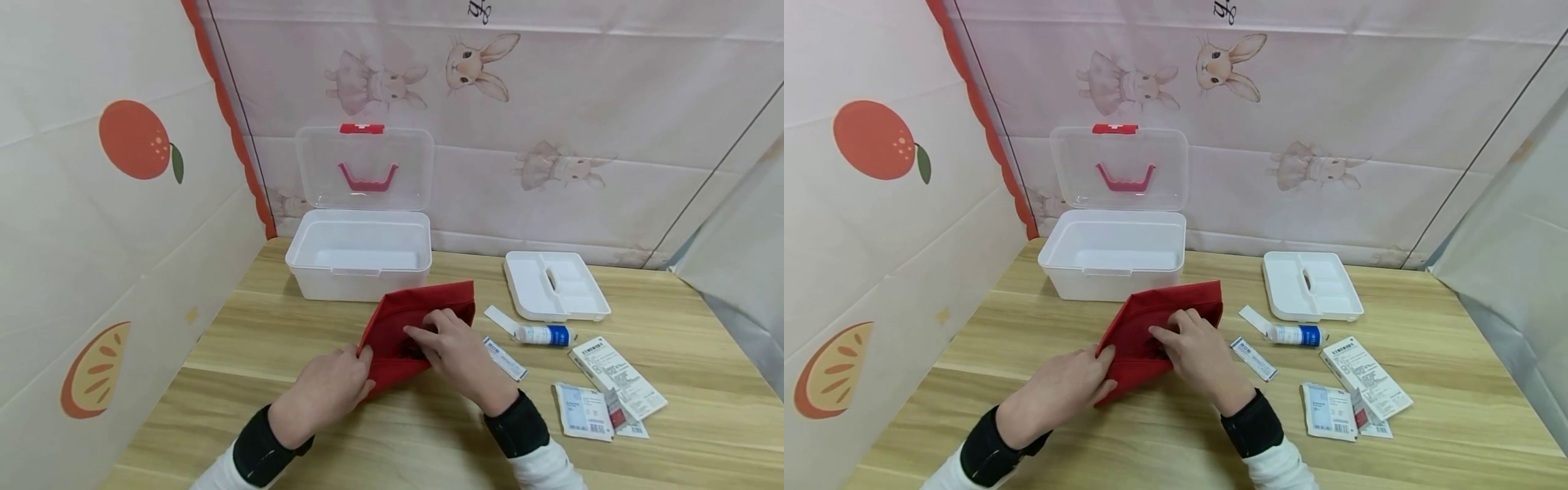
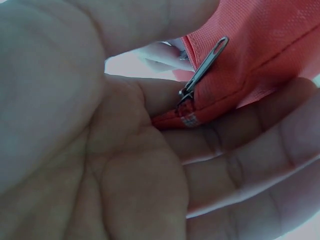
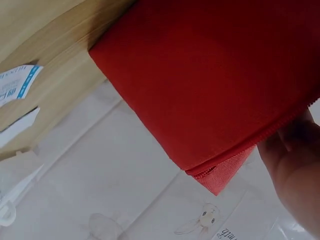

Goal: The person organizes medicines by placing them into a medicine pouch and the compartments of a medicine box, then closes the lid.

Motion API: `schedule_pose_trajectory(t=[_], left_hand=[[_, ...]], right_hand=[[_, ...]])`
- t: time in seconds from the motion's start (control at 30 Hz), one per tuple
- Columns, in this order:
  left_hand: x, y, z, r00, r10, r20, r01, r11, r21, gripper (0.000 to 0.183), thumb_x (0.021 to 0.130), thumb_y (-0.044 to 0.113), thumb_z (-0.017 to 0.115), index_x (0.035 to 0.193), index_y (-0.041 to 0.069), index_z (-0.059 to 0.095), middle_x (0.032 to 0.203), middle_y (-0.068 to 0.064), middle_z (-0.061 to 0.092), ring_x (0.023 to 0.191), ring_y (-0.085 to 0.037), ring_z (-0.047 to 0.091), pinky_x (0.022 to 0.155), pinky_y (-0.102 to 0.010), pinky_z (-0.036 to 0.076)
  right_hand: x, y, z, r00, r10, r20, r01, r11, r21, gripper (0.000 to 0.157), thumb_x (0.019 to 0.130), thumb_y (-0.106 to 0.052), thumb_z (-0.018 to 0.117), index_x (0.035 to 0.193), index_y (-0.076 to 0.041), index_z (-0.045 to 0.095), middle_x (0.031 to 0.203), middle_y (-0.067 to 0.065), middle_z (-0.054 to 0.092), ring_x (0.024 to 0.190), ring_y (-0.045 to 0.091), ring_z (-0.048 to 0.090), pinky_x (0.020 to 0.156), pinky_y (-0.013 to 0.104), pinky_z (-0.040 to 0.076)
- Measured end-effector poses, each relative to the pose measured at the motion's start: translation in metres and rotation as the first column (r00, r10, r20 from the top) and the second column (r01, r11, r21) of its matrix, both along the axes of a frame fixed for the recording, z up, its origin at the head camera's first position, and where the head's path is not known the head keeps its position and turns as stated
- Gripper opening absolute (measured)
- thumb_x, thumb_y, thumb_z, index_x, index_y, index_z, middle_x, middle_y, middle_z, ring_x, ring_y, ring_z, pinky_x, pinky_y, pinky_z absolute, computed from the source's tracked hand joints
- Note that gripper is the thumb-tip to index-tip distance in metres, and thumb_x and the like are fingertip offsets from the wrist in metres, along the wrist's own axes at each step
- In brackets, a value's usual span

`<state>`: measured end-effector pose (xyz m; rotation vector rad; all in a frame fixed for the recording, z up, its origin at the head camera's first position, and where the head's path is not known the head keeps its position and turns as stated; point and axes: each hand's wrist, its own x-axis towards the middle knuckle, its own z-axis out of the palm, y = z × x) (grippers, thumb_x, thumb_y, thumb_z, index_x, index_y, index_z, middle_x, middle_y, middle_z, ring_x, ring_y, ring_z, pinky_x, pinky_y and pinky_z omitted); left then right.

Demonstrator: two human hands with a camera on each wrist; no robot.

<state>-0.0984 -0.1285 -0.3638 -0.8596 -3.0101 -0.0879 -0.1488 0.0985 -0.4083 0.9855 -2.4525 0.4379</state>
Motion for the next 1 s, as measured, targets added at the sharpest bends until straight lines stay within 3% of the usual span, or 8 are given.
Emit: schedule_pose_trajectory(t=[0.27,0.5,0.73,1.0], left_hand=[[-0.0016,0.0005,0.0001,0.999,0.007,0.036,-0.007,1.0,-0.003,0.044,0.088,0.024,0.076,0.117,-0.006,0.063,0.091,-0.015,0.066,0.067,-0.017,0.059,0.057,-0.029,0.055],[-0.0012,0.0007,0.0,1.0,0.002,0.03,-0.002,1.0,0.005,0.042,0.089,0.025,0.075,0.115,-0.006,0.063,0.088,-0.014,0.065,0.066,-0.017,0.059,0.054,-0.028,0.053],[-0.0016,-0.0006,-0.0003,1.0,0.003,0.026,-0.003,1.0,0.015,0.041,0.09,0.023,0.074,0.115,-0.007,0.063,0.086,-0.013,0.065,0.065,-0.017,0.06,0.053,-0.029,0.053],[-0.0014,-0.0015,0.001,1.0,0.003,0.027,-0.003,1.0,0.008,0.042,0.088,0.021,0.076,0.117,-0.007,0.063,0.086,-0.013,0.064,0.067,-0.018,0.061,0.055,-0.031,0.054]], right_hand=[[0.0005,-0.0032,0.0021,0.993,0.027,0.115,-0.023,0.999,-0.038,0.026,0.083,-0.011,0.08,0.109,-0.017,0.078,0.098,0.0,0.067,0.094,0.015,0.06,0.077,0.027,0.056],[-0.0007,-0.0034,0.0024,0.965,0.062,0.256,-0.052,0.998,-0.046,0.023,0.087,-0.006,0.075,0.11,-0.01,0.076,0.102,0.001,0.072,0.098,0.016,0.066,0.084,0.032,0.056],[-0.0007,-0.0016,0.0019,0.967,0.069,0.245,-0.048,0.995,-0.09,0.018,0.09,-0.008,0.072,0.107,-0.01,0.074,0.098,0.0,0.072,0.093,0.013,0.064,0.082,0.031,0.056],[0.003,0.0004,0.007,0.975,0.061,0.212,-0.032,0.99,-0.136,0.017,0.091,-0.011,0.072,0.108,-0.01,0.074,0.103,0.0,0.071,0.1,0.014,0.063,0.083,0.031,0.056]])
